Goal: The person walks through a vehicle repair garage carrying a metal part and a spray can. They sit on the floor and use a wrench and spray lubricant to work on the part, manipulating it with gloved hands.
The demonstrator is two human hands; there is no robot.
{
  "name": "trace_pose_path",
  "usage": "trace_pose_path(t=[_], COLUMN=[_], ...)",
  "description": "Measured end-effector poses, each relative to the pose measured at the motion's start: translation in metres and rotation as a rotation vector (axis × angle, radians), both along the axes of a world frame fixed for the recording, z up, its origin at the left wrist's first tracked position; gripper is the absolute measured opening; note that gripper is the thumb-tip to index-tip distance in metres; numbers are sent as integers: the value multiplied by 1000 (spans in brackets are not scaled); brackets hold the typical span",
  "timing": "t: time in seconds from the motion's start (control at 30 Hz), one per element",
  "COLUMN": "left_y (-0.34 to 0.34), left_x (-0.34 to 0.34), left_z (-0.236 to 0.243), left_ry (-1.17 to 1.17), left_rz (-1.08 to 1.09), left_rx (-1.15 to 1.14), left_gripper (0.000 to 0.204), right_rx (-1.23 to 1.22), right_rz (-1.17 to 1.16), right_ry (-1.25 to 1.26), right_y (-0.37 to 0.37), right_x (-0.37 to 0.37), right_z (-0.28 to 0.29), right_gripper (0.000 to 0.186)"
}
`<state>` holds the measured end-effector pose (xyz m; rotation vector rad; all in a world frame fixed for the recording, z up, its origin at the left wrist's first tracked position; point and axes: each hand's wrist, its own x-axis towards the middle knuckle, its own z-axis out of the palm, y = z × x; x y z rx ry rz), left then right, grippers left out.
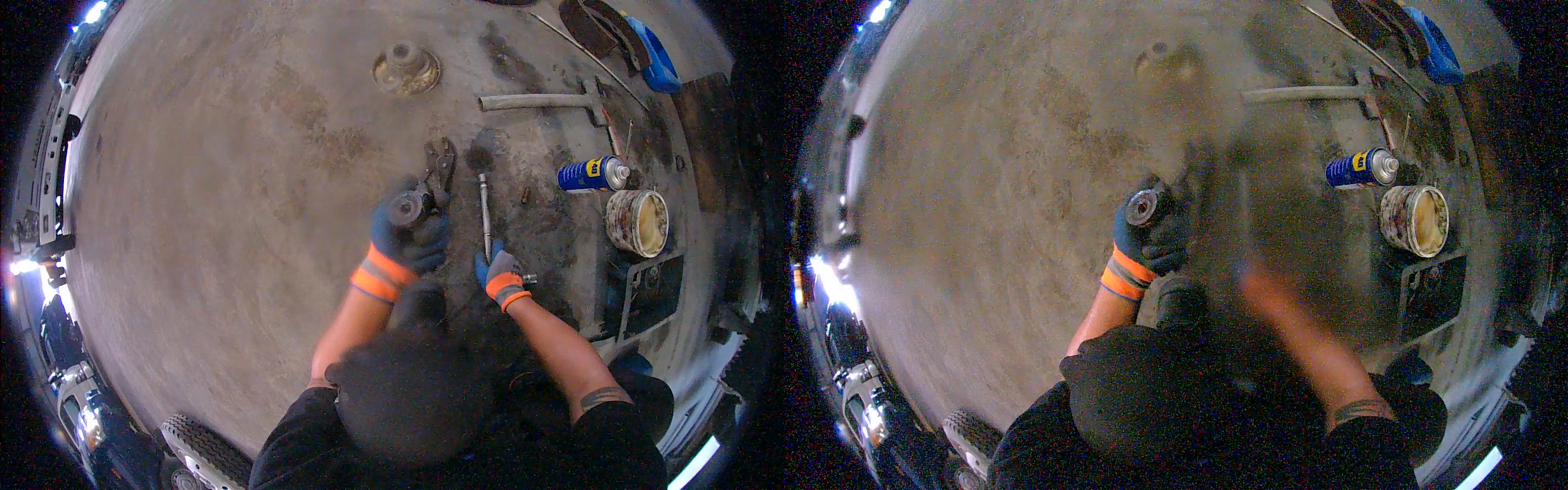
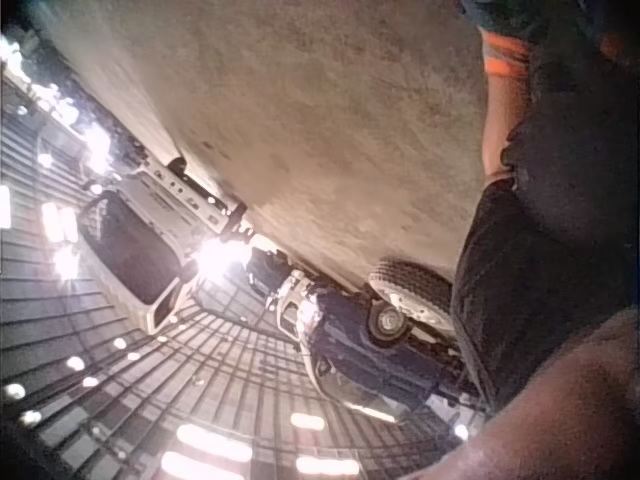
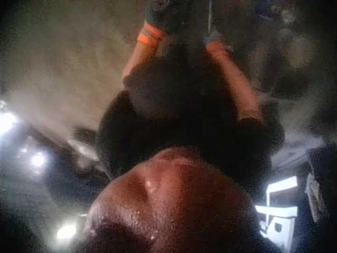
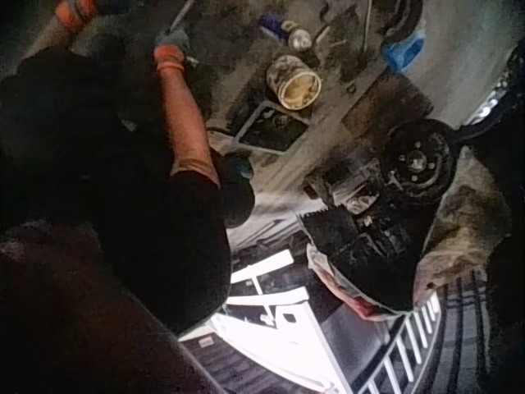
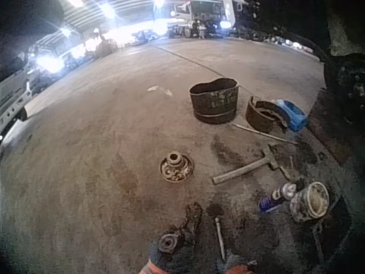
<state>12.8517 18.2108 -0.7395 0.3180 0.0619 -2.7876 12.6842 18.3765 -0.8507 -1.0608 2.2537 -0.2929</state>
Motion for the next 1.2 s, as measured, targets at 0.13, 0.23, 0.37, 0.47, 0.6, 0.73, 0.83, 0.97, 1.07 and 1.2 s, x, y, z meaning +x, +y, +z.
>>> trace_pose_path(t=[0.13,0.23,0.37,0.47,0.6,0.73,0.83,0.97,1.07,1.2], left_y=[1,2,3,5,2,7,8,17,10,-3], left_x=[-1,1,0,0,-2,-7,-8,0,6,51], left_z=[-1,6,4,6,6,7,5,3,13,-64], left_ry=[148,181,209,166,-1,-326,-454,-571,-704,-495], left_rz=[-58,-50,-55,-47,-29,194,237,296,270,274], left_rx=[125,162,90,110,117,146,86,-306,-275,-584], left_gripper=[54,52,49,47,44,44,38,32,34,28], right_rx=[26,81,48,114,171,161,104,67,-24,-221], right_rz=[4,20,22,15,31,102,125,183,148,1], right_ry=[7,18,34,28,73,8,31,12,-83,210], right_y=[-4,-9,-5,-8,-9,-6,-9,-23,-28,-25], right_x=[1,3,3,3,7,0,0,-4,-17,-36], right_z=[7,20,12,17,19,13,2,26,34,6], right_gripper=[40,41,43,43,41,33,25,20,23,31])
